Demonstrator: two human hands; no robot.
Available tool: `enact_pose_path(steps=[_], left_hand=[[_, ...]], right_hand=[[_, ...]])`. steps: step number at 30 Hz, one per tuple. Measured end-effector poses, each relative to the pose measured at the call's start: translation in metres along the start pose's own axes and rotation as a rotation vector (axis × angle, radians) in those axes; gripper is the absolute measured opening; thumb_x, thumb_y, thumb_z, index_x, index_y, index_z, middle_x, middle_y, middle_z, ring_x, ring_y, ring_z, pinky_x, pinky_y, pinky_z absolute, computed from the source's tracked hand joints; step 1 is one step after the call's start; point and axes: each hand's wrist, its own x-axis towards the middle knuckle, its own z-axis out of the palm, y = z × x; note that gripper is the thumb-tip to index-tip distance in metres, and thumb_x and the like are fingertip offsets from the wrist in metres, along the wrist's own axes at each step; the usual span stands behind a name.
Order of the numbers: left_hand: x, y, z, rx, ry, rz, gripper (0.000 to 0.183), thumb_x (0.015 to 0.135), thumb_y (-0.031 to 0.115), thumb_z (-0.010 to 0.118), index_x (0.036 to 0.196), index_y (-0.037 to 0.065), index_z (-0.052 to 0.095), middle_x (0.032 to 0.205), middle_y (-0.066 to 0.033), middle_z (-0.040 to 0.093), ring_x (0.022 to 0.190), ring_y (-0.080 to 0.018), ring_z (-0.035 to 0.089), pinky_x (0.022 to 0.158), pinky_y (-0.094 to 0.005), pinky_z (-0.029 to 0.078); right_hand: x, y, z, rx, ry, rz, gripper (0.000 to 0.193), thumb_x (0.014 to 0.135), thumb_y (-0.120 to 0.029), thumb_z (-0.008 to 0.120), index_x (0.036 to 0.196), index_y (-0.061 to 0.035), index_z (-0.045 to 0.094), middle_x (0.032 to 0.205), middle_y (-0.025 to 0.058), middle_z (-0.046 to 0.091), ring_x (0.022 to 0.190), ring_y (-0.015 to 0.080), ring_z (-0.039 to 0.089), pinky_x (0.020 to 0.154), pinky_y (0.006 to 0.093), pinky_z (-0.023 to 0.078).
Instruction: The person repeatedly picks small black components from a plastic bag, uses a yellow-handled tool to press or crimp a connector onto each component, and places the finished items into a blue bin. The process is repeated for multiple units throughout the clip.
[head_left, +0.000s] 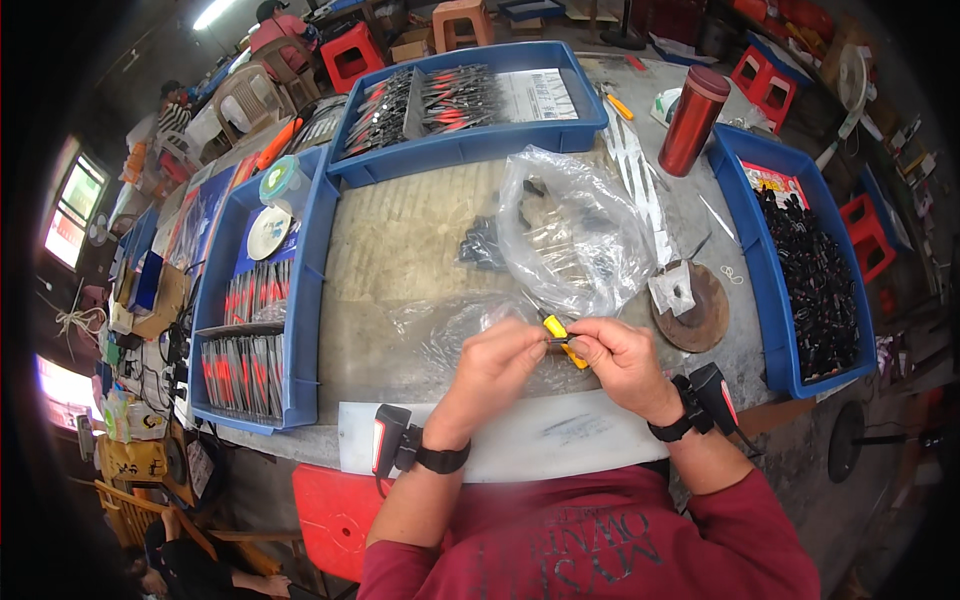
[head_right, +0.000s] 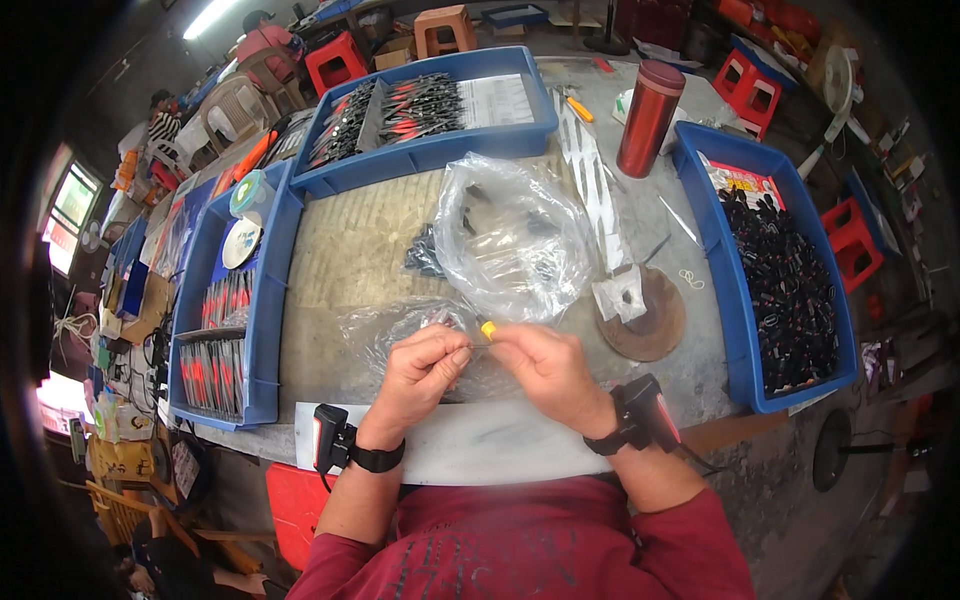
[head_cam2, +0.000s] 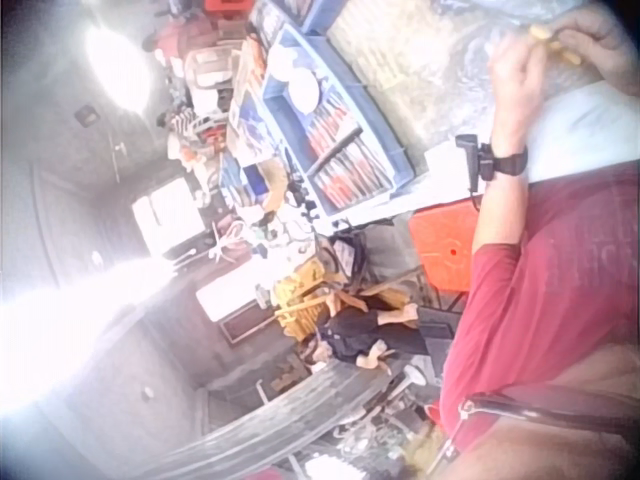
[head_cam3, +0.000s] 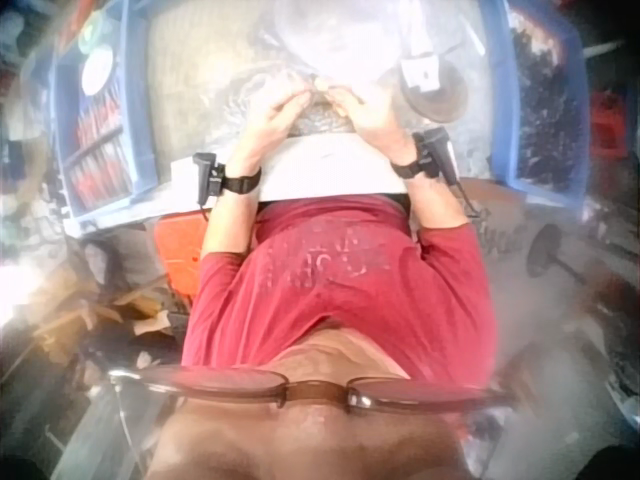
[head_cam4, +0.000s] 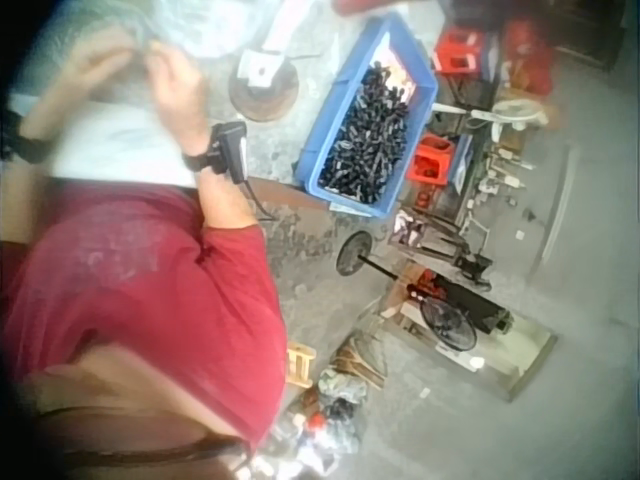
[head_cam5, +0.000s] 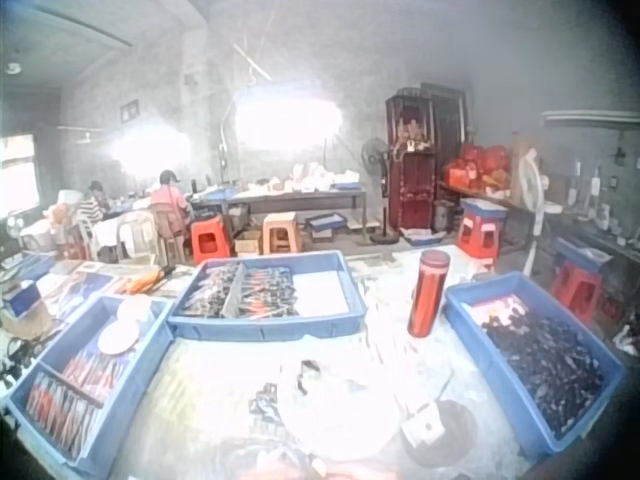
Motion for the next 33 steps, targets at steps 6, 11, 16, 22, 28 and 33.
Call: enact_pose_path(steps=[6,11,16,22,28,33], left_hand=[[0.0014,0.0041,-0.0026,0.074,-0.054,0.069,0.005,0.082,0.000,0.060,0.086,-0.003,0.061,0.074,-0.0079,0.057,0.065,-0.0175,0.054,0.058,-0.0271,0.043],[0.0015,0.0063,-0.0030,0.045,-0.077,0.114,0.004,0.081,-0.001,0.060,0.085,-0.002,0.060,0.072,-0.0086,0.056,0.066,-0.0198,0.054,0.059,-0.0286,0.043],[0.0017,0.0069,-0.0033,0.036,-0.102,0.103,0.006,0.081,-0.001,0.060,0.086,-0.002,0.061,0.072,-0.0090,0.056,0.066,-0.0206,0.054,0.059,-0.0293,0.043],[0.0016,0.0083,-0.0005,0.055,-0.124,0.112,0.012,0.082,-0.001,0.058,0.093,-0.001,0.063,0.070,-0.0082,0.055,0.064,-0.0201,0.053,0.057,-0.0296,0.042],[0.0024,0.0058,-0.0009,0.027,-0.112,0.025,0.011,0.085,0.004,0.058,0.094,-0.002,0.062,0.069,-0.0047,0.052,0.059,-0.0125,0.051,0.052,-0.0262,0.041],[0.0008,0.0033,0.0016,-0.001,-0.086,-0.065,0.011,0.087,0.007,0.057,0.092,-0.002,0.062,0.070,-0.0023,0.052,0.056,-0.0079,0.049,0.049,-0.0225,0.040]], right_hand=[[0.0016,-0.0034,-0.0007,-0.054,-0.014,-0.097,0.015,0.078,-0.004,0.065,0.092,0.0009,0.063,0.083,0.0157,0.064,0.073,0.0291,0.063,0.063,0.0327,0.049],[0.0016,-0.0035,-0.0034,-0.095,-0.062,-0.141,0.014,0.077,-0.005,0.065,0.090,0.0003,0.063,0.082,0.0157,0.063,0.072,0.0302,0.062,0.063,0.0345,0.049],[0.0028,-0.0012,-0.0030,-0.123,-0.077,-0.233,0.014,0.077,-0.004,0.065,0.090,0.0000,0.063,0.080,0.0159,0.063,0.071,0.0317,0.062,0.063,0.0355,0.049],[0.0020,0.0006,-0.0008,-0.158,-0.098,-0.285,0.014,0.077,-0.005,0.065,0.090,-0.0002,0.062,0.081,0.0169,0.062,0.073,0.0321,0.061,0.064,0.0358,0.049],[0.0030,0.0035,-0.0018,0.037,-0.114,-0.005,0.015,0.086,-0.006,0.058,0.098,0.0028,0.062,0.076,0.0071,0.062,0.065,0.0110,0.057,0.059,0.0230,0.046],[0.0017,0.0059,-0.0017,0.251,-0.132,0.147,0.017,0.088,-0.006,0.056,0.102,0.0038,0.060,0.077,0.0047,0.061,0.063,0.0072,0.054,0.057,0.0210,0.044]])
